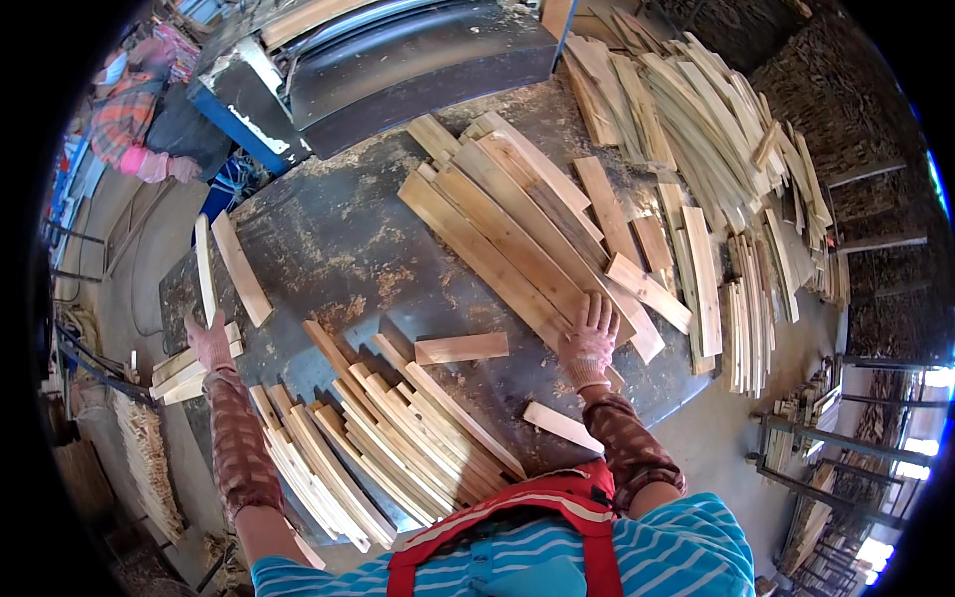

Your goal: The person sorts and stacks light-colored wooden planks on a workbench and a metal rack in a workshop. They repeatedly pick up planks, align them, and place them into neat piles, occasionally moving between the bench and the rack.

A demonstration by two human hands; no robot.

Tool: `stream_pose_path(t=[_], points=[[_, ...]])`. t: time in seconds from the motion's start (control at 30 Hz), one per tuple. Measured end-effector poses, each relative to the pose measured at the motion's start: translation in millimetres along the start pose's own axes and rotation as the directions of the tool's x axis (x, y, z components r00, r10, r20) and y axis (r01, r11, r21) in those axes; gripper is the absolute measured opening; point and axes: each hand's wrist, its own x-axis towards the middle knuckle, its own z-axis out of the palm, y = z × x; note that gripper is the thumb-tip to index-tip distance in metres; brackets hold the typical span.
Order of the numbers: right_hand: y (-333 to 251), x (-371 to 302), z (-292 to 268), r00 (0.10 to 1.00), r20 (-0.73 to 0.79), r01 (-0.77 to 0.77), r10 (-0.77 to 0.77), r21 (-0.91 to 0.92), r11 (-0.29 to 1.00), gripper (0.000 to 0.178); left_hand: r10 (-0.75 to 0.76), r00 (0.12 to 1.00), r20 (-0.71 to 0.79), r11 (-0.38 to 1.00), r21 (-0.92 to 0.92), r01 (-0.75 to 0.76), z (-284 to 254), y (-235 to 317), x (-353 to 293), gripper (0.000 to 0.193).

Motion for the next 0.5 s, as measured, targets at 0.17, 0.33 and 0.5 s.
stream_pose_path(t=[0.17,0.33,0.5], points=[[0.0,-7.0,-2.7,0.998,0.01,0.055,-0.056,0.028,0.998,0.085,0.335,0.925,0.178,0.857,-0.465,-0.221,37.1,94.1,-120.5,0.078],[-9.8,-10.7,-0.6,0.991,0.133,-0.025,0.017,0.055,0.998,0.072,0.401,0.663,0.631,0.851,-0.525,-0.015,46.5,177.7,-296.2,0.039],[2.4,23.0,-4.7,0.959,0.262,-0.14,0.105,0.119,0.983,0.05,0.389,0.214,0.896,0.732,-0.442,0.518,23.2,197.3,-411.9,0.069]])
